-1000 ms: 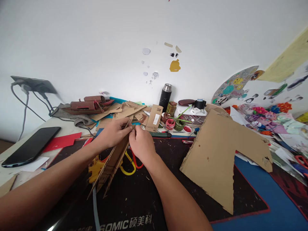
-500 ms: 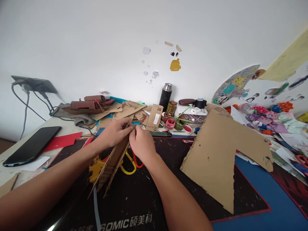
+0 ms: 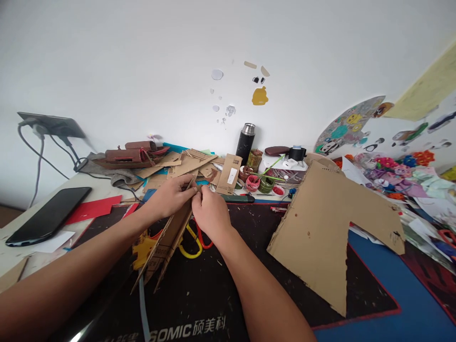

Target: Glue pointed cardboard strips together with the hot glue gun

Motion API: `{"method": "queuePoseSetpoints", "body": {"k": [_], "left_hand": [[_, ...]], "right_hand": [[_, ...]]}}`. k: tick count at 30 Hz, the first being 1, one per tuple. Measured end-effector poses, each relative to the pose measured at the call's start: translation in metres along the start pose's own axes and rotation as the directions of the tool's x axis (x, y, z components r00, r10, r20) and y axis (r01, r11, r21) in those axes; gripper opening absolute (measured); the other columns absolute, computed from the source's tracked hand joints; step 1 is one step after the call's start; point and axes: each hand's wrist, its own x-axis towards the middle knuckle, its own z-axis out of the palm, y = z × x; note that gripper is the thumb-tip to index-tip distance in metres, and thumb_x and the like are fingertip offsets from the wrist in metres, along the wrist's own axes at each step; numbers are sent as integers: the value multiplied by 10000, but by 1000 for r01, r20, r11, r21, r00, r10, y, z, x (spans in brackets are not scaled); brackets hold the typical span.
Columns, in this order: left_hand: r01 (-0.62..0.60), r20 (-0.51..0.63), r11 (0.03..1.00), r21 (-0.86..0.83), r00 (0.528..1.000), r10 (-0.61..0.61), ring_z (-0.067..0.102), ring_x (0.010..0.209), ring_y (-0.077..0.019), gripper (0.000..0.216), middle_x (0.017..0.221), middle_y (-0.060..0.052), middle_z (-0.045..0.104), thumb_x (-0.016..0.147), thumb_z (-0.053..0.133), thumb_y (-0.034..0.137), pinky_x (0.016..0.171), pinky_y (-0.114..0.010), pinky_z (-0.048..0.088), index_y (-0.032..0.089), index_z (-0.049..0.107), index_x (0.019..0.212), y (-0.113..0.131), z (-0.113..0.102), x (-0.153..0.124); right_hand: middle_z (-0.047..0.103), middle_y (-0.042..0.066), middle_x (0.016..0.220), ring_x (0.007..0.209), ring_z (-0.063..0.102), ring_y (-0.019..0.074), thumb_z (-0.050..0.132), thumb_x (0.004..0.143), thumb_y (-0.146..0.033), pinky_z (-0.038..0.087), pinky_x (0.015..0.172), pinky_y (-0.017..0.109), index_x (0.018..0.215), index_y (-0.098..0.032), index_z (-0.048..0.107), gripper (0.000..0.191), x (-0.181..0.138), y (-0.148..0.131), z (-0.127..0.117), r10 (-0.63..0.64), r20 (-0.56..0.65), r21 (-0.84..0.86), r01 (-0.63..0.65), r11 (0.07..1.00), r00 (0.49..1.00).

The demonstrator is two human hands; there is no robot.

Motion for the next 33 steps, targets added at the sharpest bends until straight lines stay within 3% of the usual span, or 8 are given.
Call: {"method": "queuePoseSetpoints", "body": {"k": [33], "left_hand": [[28, 7, 1000, -13, 1000, -28, 517, 704, -214, 127, 729, 4, 576, 883, 508, 300, 658, -337, 342, 237, 530, 775, -3, 3, 0]], "right_hand": [[738, 96, 912, 844, 668, 245, 445, 1063, -233, 334, 678, 312, 923, -202, 585, 201, -1, -4, -3, 23, 22, -58, -22, 998, 1000]]}}
